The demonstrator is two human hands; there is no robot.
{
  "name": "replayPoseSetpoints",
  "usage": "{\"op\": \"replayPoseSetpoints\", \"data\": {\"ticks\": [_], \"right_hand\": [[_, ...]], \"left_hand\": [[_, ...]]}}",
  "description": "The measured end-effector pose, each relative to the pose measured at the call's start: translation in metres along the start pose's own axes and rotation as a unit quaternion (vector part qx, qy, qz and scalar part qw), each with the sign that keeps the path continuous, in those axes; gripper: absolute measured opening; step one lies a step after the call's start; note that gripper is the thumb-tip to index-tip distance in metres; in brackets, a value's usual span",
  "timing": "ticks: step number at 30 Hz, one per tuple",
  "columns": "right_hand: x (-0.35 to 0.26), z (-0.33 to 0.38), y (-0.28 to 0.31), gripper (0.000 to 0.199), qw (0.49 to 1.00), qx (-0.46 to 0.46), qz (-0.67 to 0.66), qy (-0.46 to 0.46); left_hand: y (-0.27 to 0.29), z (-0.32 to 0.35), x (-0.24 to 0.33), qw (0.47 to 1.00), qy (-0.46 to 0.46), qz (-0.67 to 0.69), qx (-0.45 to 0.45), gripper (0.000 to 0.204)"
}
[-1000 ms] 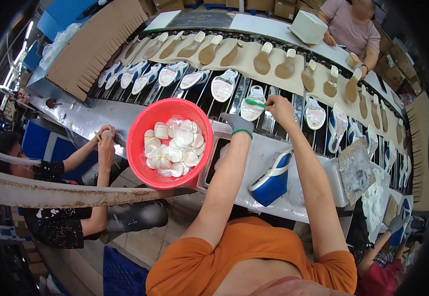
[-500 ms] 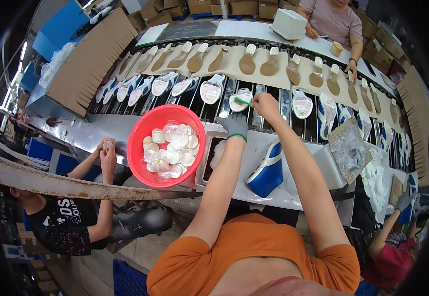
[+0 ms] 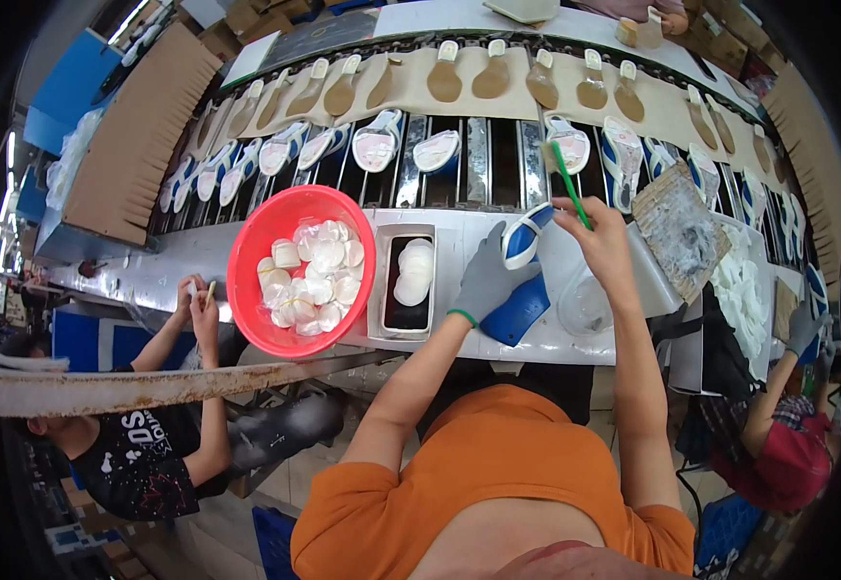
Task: The worker applies adhesive to the soles of shoes on a manufacturing assembly line.
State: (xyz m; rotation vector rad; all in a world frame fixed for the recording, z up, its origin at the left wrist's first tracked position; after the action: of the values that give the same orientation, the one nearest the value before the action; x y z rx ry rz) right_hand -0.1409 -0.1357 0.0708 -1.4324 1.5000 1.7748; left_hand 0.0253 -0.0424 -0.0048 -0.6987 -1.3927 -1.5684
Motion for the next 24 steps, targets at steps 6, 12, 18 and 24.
{"op": "replayPoseSetpoints", "data": {"ticks": [6, 12, 18, 24], "right_hand": [[-0.005, 0.011, 0.002, 0.050, 0.995, 0.073, -0.049, 0.046], [-0.052, 0.010, 0.012, 0.035, 0.982, 0.122, -0.140, 0.034], [-0.091, 0.037, -0.026, 0.029, 0.972, 0.109, 0.026, 0.207], [-0.086, 0.070, 0.012, 0.035, 0.993, -0.059, -0.101, 0.021]], "left_hand": [[0.030, 0.002, 0.000, 0.927, -0.090, 0.350, -0.102, 0.072], [0.042, -0.015, 0.016, 0.867, -0.195, 0.452, -0.084, 0.104], [0.018, -0.009, 0.016, 0.971, -0.187, 0.144, -0.034, 0.117], [0.008, 0.023, 0.025, 0.916, -0.375, 0.090, 0.109, 0.064]]}}
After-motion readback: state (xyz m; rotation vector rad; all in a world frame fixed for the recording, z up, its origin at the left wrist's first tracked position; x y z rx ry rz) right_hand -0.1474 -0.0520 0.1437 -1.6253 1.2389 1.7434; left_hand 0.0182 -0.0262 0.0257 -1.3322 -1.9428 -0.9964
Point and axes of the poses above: each hand's wrist, its own z-axis away from the middle knuckle, its own y-axis out of the back of the hand, x = y × z, the point moved 2 cm from there along -z, towards the middle knuckle, and after that the axes turned 3 degrees about -x, right-handed, at the moved point
